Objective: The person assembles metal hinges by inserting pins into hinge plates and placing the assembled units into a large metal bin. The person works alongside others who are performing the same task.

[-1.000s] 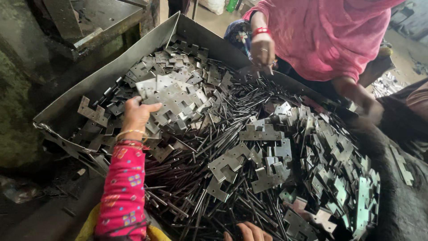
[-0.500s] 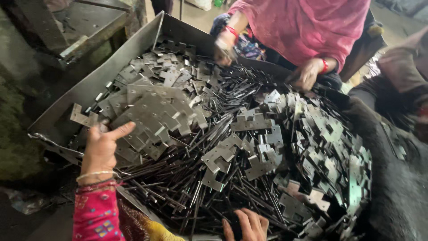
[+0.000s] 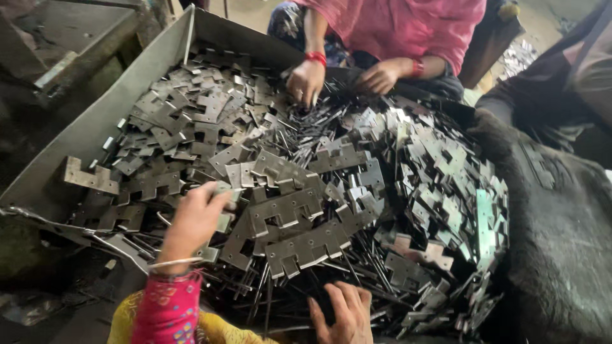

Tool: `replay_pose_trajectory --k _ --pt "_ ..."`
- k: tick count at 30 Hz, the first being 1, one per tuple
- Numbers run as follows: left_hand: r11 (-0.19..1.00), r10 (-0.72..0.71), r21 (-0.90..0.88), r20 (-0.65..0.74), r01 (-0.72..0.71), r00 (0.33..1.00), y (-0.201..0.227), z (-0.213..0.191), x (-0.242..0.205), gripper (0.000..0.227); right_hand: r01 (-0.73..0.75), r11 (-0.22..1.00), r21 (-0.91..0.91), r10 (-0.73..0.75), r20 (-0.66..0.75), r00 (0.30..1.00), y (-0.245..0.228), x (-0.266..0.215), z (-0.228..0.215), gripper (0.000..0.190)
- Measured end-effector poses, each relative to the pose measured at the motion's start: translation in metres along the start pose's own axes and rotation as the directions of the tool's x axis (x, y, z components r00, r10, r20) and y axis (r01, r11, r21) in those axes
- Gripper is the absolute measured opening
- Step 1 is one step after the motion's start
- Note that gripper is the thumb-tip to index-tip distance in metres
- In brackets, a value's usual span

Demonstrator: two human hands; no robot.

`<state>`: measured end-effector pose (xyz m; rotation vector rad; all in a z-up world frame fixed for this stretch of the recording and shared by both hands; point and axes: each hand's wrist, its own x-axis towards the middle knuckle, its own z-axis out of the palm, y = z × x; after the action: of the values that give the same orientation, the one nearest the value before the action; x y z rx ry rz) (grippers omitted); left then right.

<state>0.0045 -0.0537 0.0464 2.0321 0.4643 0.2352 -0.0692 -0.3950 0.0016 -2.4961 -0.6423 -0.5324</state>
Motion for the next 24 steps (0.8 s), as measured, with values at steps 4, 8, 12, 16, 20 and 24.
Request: replay_pose_trajectory --k 4,8,12,16,20,24 --pt "0.995 0.033 0.102 -0.124 -0.021 0.992 -0.015 -0.019 0.003 0.028 -0.016 1.000 -0.004 0.016 -0.005 1.000 -0.009 0.003 -0.008 0.041" --pt "0.933 -0.059 -0.360 -0.188 -0.013 0.980 -0.023 -0.039 -0.003 0.026 -0.018 1.000 0.007 0.018 -0.002 1.000 -0.015 0.007 -0.011 0.038" --pt "0.201 -0.204 -0.979 -0.020 0.021 0.979 -0.024 -0.051 -0.005 0.032 -0.034 0.998 0.050 0.034 -0.003 0.999 -0.017 0.006 -0.019 0.033" --pt "-0.267 -0.213 -0.964 0.072 0.013 0.974 -0.007 -0.053 -0.006 0.030 -0.047 0.993 0.107 0.046 0.010 0.999 0.001 0.034 -0.044 0.017" --pt "-0.458 -0.085 -0.888 0.071 0.024 0.994 0.018 -0.052 -0.020 0.024 0.052 0.996 -0.074 -0.052 0.000 0.999 0.037 0.095 -0.068 0.037" --pt "0.092 0.014 -0.994 -0.066 -0.067 0.998 0.024 -0.059 -0.041 0.020 0.281 0.924 -0.258 -0.221 0.236 0.946 0.057 0.143 -0.067 0.053"
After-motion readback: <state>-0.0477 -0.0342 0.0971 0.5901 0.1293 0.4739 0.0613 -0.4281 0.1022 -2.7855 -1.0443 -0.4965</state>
